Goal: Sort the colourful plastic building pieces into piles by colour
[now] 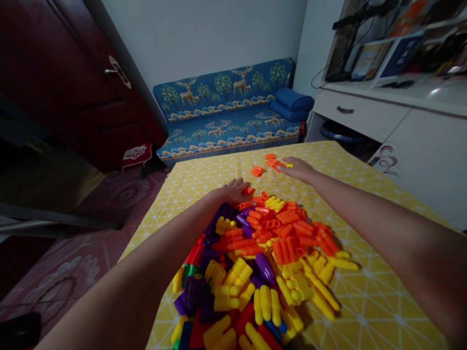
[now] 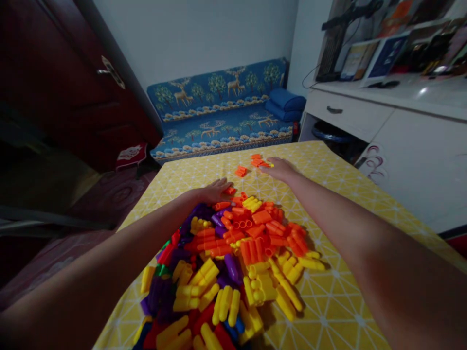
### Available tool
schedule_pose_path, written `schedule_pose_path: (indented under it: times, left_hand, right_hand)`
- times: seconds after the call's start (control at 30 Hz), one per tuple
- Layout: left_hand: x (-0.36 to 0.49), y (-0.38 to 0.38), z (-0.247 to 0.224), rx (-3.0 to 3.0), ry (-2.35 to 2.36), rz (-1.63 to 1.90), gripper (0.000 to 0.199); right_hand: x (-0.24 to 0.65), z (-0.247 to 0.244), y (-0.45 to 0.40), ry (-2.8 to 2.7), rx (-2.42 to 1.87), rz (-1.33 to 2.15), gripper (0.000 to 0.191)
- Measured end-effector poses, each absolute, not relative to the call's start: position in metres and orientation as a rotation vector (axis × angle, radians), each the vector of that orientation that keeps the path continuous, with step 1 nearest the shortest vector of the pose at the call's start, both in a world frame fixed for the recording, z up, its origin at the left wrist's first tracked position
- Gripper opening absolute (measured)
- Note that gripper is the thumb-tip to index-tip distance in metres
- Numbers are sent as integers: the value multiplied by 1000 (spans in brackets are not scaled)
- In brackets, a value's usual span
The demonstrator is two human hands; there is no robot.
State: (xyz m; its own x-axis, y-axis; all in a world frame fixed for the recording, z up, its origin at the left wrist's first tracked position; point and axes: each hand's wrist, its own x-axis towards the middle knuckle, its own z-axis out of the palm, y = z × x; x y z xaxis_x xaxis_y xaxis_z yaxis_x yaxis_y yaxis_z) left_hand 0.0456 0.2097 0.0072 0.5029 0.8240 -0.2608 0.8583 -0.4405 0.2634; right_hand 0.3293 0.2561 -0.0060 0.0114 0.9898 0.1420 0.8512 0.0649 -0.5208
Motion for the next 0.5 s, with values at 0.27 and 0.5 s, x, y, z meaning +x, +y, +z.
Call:
schedule_pose_path:
  times: [0.27, 0.5]
  left_hand:
    - [42, 207, 8, 2385, 1379, -224, 98]
    - [36, 213, -10, 2370, 1336, 10, 120]
  right_hand:
    - [305, -5, 283, -1610, -1701, 478, 38]
    - [271, -10, 303, -1798, -1505, 813, 45]
